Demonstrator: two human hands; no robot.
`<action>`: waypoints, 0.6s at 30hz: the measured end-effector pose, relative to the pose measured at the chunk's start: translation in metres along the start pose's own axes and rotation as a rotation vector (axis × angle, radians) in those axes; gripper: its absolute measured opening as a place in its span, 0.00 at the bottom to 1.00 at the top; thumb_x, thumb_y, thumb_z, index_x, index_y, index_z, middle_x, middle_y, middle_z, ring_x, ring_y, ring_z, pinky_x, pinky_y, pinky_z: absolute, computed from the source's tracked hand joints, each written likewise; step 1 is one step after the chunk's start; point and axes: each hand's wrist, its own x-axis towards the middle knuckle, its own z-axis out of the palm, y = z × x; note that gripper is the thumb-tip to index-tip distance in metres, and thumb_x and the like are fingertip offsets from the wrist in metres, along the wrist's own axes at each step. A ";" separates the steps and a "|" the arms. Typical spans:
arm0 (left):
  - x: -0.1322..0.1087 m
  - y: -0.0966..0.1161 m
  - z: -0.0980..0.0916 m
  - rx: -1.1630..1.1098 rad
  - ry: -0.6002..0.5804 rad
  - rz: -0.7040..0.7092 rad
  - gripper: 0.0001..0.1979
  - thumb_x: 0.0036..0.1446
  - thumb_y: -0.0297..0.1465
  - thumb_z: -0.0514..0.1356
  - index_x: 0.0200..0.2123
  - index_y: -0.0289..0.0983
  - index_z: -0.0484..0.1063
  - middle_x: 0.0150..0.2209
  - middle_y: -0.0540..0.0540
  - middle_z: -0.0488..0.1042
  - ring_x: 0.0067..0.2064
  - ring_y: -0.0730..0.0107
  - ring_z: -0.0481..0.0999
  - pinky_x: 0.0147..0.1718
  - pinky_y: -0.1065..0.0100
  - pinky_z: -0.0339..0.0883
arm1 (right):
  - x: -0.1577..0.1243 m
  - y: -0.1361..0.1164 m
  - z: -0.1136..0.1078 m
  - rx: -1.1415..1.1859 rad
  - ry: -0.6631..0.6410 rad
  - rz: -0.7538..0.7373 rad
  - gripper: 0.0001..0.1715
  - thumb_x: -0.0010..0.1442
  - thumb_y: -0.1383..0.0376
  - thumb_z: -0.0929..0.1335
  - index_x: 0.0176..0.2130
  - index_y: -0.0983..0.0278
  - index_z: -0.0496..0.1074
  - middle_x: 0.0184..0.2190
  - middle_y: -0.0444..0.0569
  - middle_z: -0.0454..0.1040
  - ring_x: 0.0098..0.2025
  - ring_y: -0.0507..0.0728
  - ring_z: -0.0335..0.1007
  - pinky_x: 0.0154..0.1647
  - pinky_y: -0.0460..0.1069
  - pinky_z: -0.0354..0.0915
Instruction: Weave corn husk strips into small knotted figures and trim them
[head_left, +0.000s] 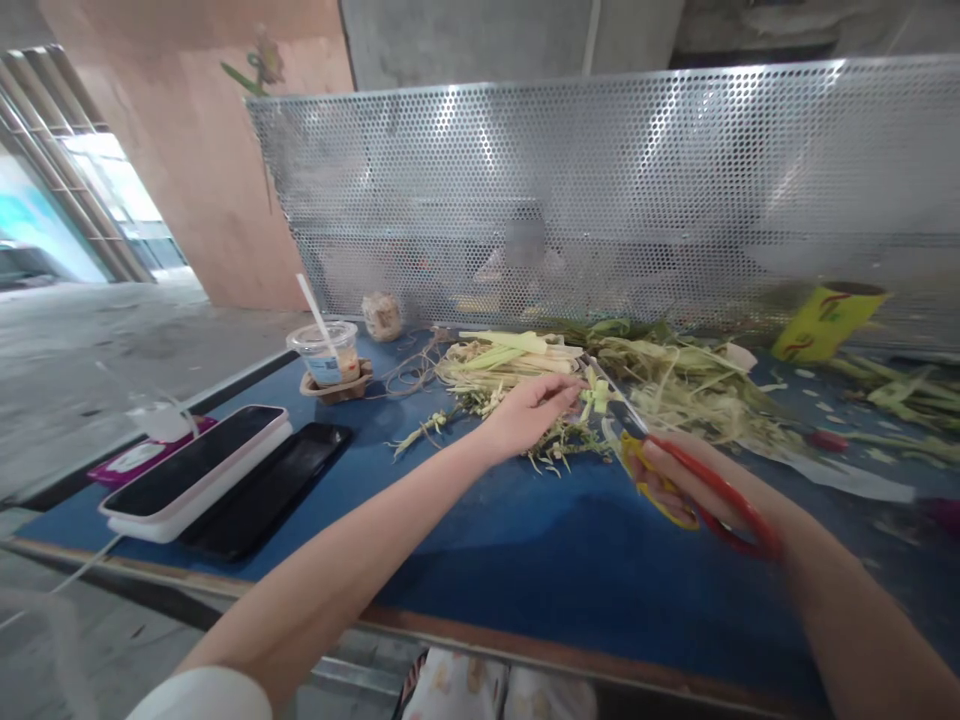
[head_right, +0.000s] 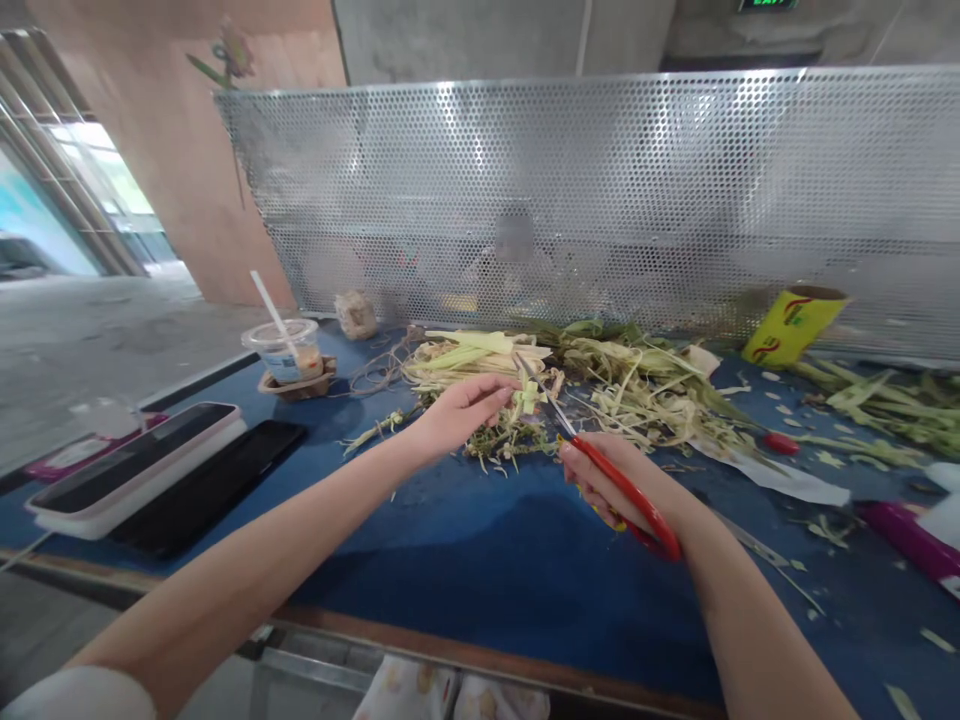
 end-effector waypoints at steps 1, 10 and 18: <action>0.005 0.000 0.001 0.013 -0.014 0.007 0.10 0.56 0.27 0.49 0.38 0.34 0.68 0.31 0.48 0.70 0.31 0.75 0.69 0.32 0.72 0.62 | 0.000 -0.001 0.000 0.020 0.012 -0.004 0.28 0.49 0.41 0.60 0.24 0.63 0.59 0.13 0.35 0.52 0.12 0.44 0.47 0.11 0.42 0.51; 0.058 0.019 0.021 0.272 -0.138 0.252 0.10 0.58 0.26 0.46 0.37 0.33 0.65 0.34 0.46 0.70 0.37 0.71 0.68 0.39 0.69 0.60 | -0.002 -0.005 -0.011 0.098 0.335 -0.004 0.25 0.51 0.44 0.60 0.23 0.63 0.58 0.11 0.35 0.53 0.11 0.45 0.48 0.11 0.42 0.50; 0.081 0.024 0.037 0.203 -0.122 0.173 0.08 0.57 0.26 0.47 0.33 0.34 0.65 0.29 0.49 0.69 0.31 0.74 0.68 0.35 0.72 0.61 | -0.003 -0.002 -0.027 0.079 0.497 0.086 0.26 0.50 0.44 0.61 0.21 0.63 0.58 0.12 0.39 0.55 0.12 0.45 0.52 0.10 0.43 0.51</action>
